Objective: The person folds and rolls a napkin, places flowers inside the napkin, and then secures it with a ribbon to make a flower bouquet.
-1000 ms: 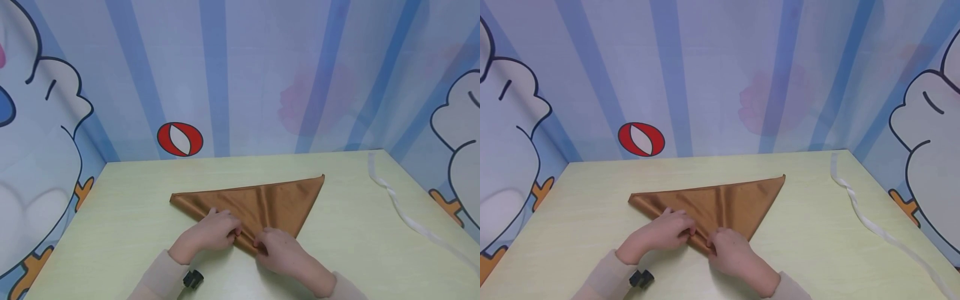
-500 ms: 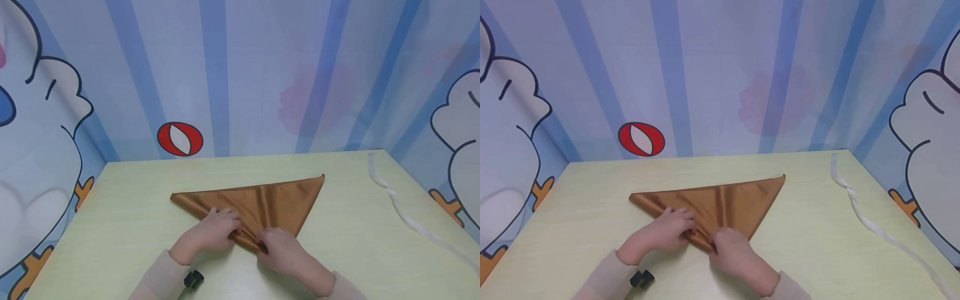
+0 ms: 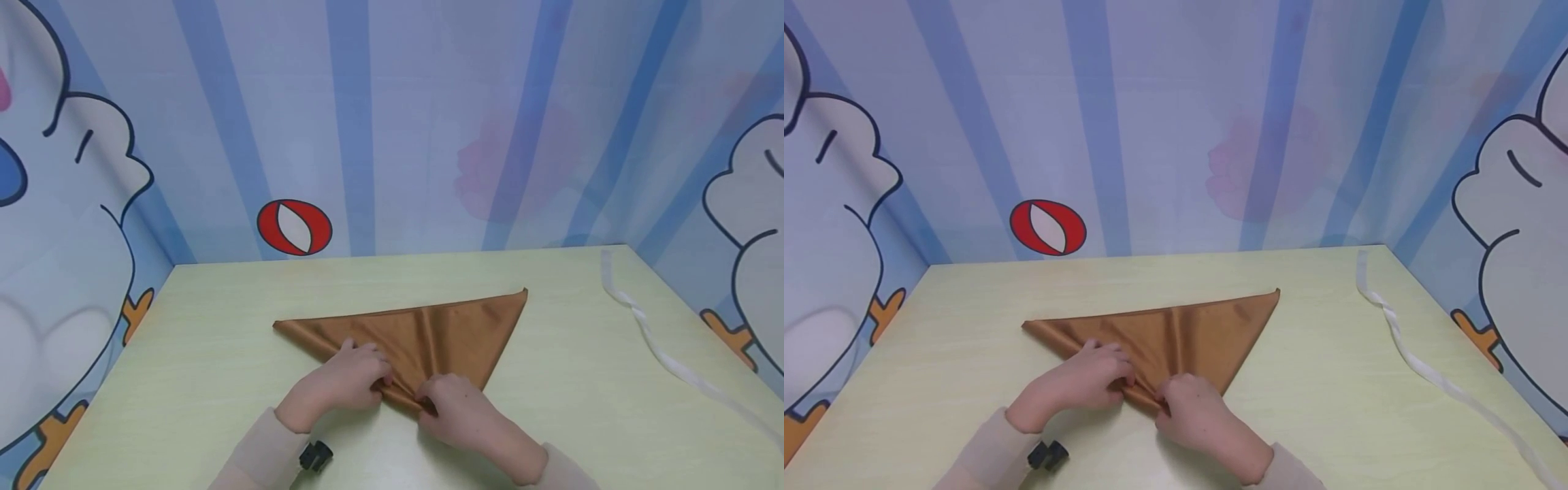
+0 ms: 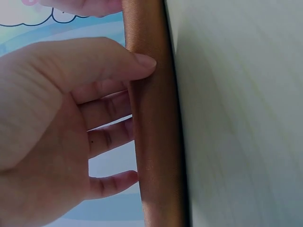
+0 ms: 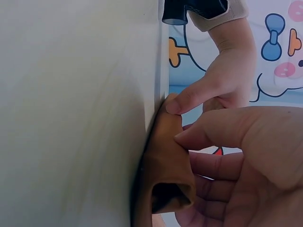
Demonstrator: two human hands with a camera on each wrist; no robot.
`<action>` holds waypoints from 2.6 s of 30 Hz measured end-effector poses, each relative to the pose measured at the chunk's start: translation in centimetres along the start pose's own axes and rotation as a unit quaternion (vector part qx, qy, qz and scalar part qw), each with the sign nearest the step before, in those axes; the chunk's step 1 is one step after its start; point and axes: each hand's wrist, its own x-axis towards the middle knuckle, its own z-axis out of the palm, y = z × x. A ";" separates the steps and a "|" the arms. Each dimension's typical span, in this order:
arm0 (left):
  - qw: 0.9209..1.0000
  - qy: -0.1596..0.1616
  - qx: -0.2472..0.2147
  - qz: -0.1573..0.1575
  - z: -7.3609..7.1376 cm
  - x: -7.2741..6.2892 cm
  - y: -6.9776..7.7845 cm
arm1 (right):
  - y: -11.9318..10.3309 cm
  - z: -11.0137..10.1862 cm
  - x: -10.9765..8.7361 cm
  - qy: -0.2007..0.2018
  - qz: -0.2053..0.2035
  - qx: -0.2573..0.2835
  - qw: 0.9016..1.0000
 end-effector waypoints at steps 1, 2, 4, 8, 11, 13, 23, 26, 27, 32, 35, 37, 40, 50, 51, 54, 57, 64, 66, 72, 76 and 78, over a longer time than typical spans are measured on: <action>1.000 -0.001 -0.003 0.000 0.0 0.0 0.0 | 0.0 0.0 0.0 -0.004 0.002 0.007 1.000; 1.000 -0.003 -0.006 0.000 0.0 0.0 0.0 | 0.0 0.0 0.0 -0.006 0.002 0.011 1.000; 1.000 -0.004 -0.008 0.001 -0.1 -0.1 0.0 | -0.1 0.0 0.0 -0.007 0.000 0.015 1.000; 1.000 -0.006 -0.012 0.005 -0.5 -0.3 0.0 | -0.1 0.0 0.0 -0.009 0.001 0.017 1.000; 1.000 -0.008 -0.018 0.007 -0.7 -0.4 0.1 | -0.1 0.0 -0.1 -0.010 0.004 0.021 1.000; 1.000 -0.010 -0.022 0.006 -0.7 -0.4 0.1 | -0.1 0.1 0.0 -0.009 0.005 0.021 1.000; 0.999 -0.017 -0.041 -0.003 -0.5 -0.2 -0.1 | -0.1 0.0 0.0 -0.011 0.012 0.048 0.999; 0.999 -0.017 -0.046 -0.004 -0.4 -0.1 -0.1 | -0.1 0.0 0.0 -0.005 0.012 0.060 0.998; 0.999 -0.017 -0.047 -0.004 -0.4 -0.1 -0.2 | -0.1 -0.1 0.0 -0.003 0.011 0.060 0.998; 0.999 -0.015 -0.049 -0.003 -0.3 0.0 -0.2 | 0.1 -0.1 -0.1 0.006 0.005 0.048 0.999; 0.999 -0.014 -0.049 -0.006 -0.2 0.0 -0.2 | 0.1 0.0 -0.1 0.012 -0.003 0.041 0.999; 0.999 -0.012 -0.046 -0.008 -0.2 0.1 -0.1 | 0.0 0.0 -0.2 0.017 -0.008 0.035 0.999; 0.999 -0.008 -0.038 -0.013 -0.1 0.1 0.0 | -0.1 0.0 -0.1 0.024 -0.013 0.016 0.999; 1.000 -0.001 0.005 -0.001 -0.1 -0.1 0.1 | -0.3 0.1 -0.1 0.016 0.013 -0.044 0.999; 1.000 -0.002 0.008 -0.001 -0.1 0.0 0.1 | -0.3 0.1 -0.1 0.015 0.013 -0.044 0.999; 1.000 -0.003 0.016 0.002 0.1 0.1 0.0 | -0.4 0.2 -0.1 0.016 0.010 -0.045 0.999; 1.000 -0.002 0.018 0.003 0.3 0.2 -0.1 | -0.4 0.2 -0.1 0.019 0.005 -0.043 0.999; 1.000 0.000 0.018 0.008 0.2 0.0 -0.2 | -0.5 0.2 0.0 0.022 -0.003 -0.033 0.999; 1.000 -0.002 0.014 0.010 0.1 0.0 -0.2 | -0.5 0.2 0.0 0.019 -0.003 -0.027 0.999; 1.000 -0.004 -0.020 0.003 -0.2 -0.1 -0.1 | -0.5 0.2 0.0 0.013 0.000 -0.013 1.000; 0.999 -0.004 -0.040 -0.004 -0.5 -0.3 0.0 | -0.5 0.2 -0.1 0.014 -0.002 -0.004 1.000; 0.999 -0.006 -0.043 -0.007 -0.5 -0.3 0.0 | -0.5 0.2 -0.1 0.013 -0.001 0.001 1.000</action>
